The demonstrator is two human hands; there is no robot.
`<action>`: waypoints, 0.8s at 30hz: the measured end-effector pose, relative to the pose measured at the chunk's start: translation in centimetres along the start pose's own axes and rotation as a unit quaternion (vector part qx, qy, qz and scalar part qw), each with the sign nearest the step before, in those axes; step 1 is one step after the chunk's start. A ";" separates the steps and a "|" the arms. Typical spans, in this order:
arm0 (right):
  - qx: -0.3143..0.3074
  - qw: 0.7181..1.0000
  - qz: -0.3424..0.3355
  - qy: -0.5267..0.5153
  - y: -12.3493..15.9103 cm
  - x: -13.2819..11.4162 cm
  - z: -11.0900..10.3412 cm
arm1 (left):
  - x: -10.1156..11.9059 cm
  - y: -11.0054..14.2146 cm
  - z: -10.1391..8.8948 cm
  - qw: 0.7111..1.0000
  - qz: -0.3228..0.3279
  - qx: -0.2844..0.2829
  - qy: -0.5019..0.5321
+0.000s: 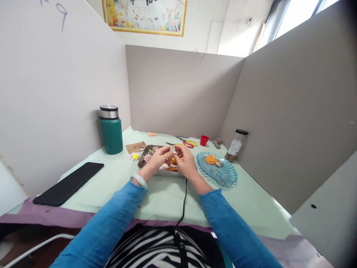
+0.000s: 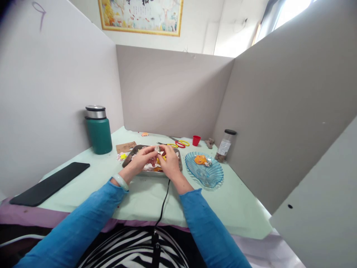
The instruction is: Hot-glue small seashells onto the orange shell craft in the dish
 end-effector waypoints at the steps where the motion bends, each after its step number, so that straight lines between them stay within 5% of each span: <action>1: 0.001 1.000 0.002 -0.001 0.0 0.0 0.0 | 0.0 0.0 0.0 1.000 0.002 -0.002 0.003; 11: 0.028 0.999 0.006 -0.032 0.1 0.3 0.0 | -0.2 -0.1 -0.5 0.998 -0.026 0.008 0.057; 24: 0.065 0.998 -0.003 -0.004 0.1 0.6 -0.1 | 0.0 0.1 -0.1 0.996 0.018 0.047 -0.074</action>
Point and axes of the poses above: each hand's wrist, its own y-axis away from the middle knuckle, its own z-axis out of the palm, x = y × z, the point moved 1 cm from there along -y, towards the middle knuckle, and after that the axes turned 6 degrees about -y, right-handed, at the moved point
